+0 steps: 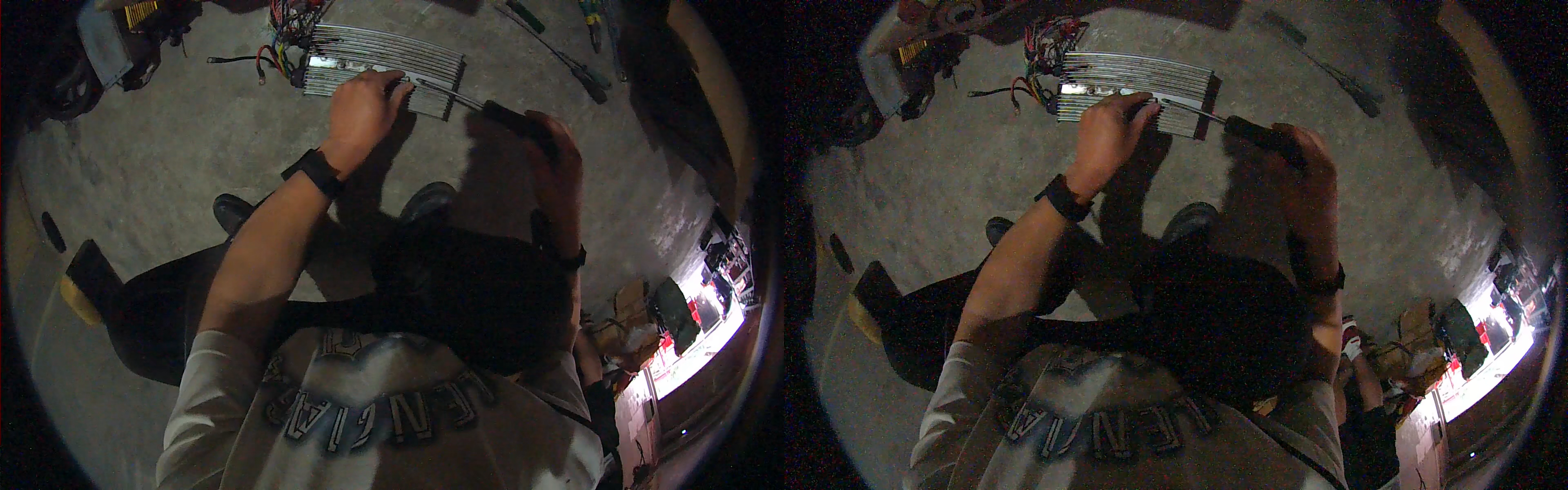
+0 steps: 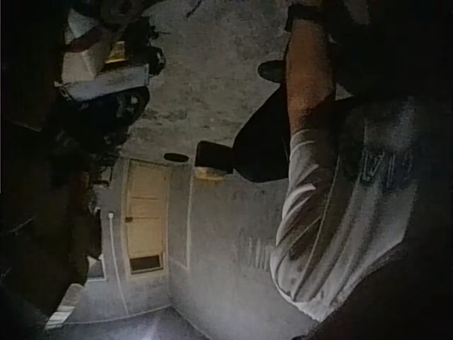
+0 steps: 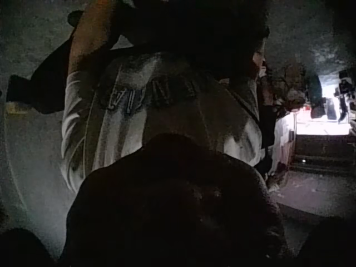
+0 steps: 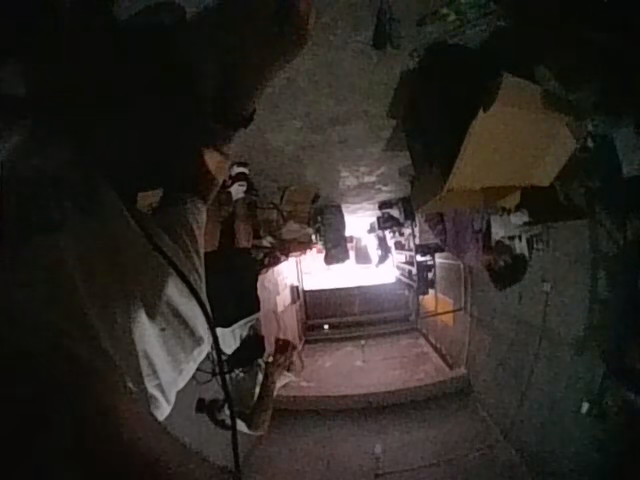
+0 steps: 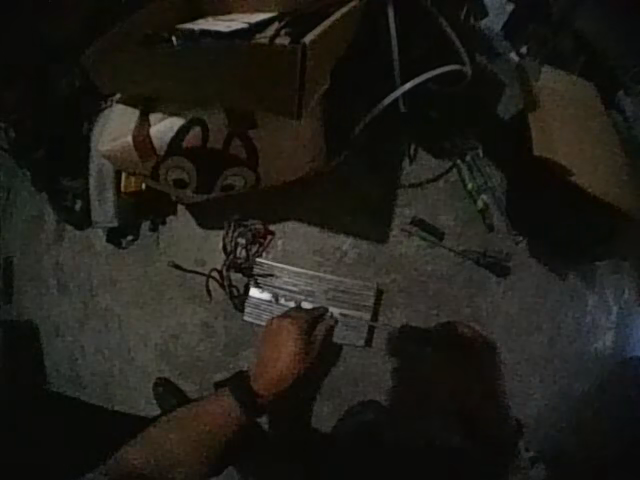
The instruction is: The person is repairing an electronic controller, likely for an electric vehicle, by using a screwdriver to remove and replace components.
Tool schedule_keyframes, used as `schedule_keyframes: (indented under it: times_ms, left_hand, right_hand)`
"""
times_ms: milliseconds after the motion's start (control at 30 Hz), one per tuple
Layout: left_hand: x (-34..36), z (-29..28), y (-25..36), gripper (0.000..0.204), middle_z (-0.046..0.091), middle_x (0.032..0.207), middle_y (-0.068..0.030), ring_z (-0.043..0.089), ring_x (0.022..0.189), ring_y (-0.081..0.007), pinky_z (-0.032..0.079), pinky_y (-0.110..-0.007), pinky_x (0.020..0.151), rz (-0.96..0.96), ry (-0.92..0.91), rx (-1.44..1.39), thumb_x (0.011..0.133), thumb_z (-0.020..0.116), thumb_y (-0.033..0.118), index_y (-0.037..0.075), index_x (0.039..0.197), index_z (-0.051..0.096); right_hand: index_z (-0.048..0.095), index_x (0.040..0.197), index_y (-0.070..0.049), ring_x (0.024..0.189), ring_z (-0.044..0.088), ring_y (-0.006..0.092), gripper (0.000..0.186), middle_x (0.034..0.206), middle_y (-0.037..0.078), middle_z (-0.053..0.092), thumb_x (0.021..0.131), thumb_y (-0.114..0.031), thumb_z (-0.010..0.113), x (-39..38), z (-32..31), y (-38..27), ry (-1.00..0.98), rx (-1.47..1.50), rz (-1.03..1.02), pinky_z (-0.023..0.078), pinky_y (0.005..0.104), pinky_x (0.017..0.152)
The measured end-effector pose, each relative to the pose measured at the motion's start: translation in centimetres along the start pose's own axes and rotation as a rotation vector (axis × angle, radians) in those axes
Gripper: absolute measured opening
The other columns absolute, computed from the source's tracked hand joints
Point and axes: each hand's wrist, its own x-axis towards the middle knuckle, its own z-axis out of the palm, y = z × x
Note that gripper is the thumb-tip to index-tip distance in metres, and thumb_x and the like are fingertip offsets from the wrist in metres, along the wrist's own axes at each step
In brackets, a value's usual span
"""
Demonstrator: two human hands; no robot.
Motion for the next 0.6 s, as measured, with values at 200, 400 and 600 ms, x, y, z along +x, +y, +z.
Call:
schedule_keyframes:
  times_ms: [200,400,600]
  left_hand:
    - [0.2,0.1,0.6,0.029,0.074,0.093,-0.0213,0.072,0.083,-0.0382,0.056,-0.045,0.074,0.001,-0.007,-0.028,0.094,0.073,0.032,0.006,0.107,0.078]
    - [-0.1,-0.1,0.2,0.029,0.074,0.094,-0.0208,0.072,0.083,-0.0381,0.056,-0.045,0.073,0.014,-0.023,-0.029,0.095,0.071,0.031,0.007,0.111,0.077]
    - [-0.2,-0.6,0.7,0.029,0.074,0.097,-0.0203,0.072,0.083,-0.0379,0.057,-0.045,0.073,0.019,-0.048,0.01,0.096,0.07,0.031,0.008,0.113,0.077]
  right_hand:
    - [0.067,0.123,-0.003,0.111,0.068,0.0266,0.035,0.118,0.013,0.069,0.089,-0.007,0.07,0.1,-0.3,-0.3,-0.033,0.025,0.017,0.053,0.0372,0.096]
    - [0.067,0.124,-0.004,0.111,0.069,0.027,0.036,0.117,0.013,0.069,0.088,-0.007,0.07,0.6,0.5,0.5,-0.071,-0.051,0.032,0.052,0.0365,0.097]
    - [0.067,0.126,-0.008,0.112,0.065,0.0198,0.038,0.115,0.009,0.069,0.089,-0.002,0.07,0.6,0.9,0.7,-0.058,-0.009,0.114,0.049,0.0325,0.099]
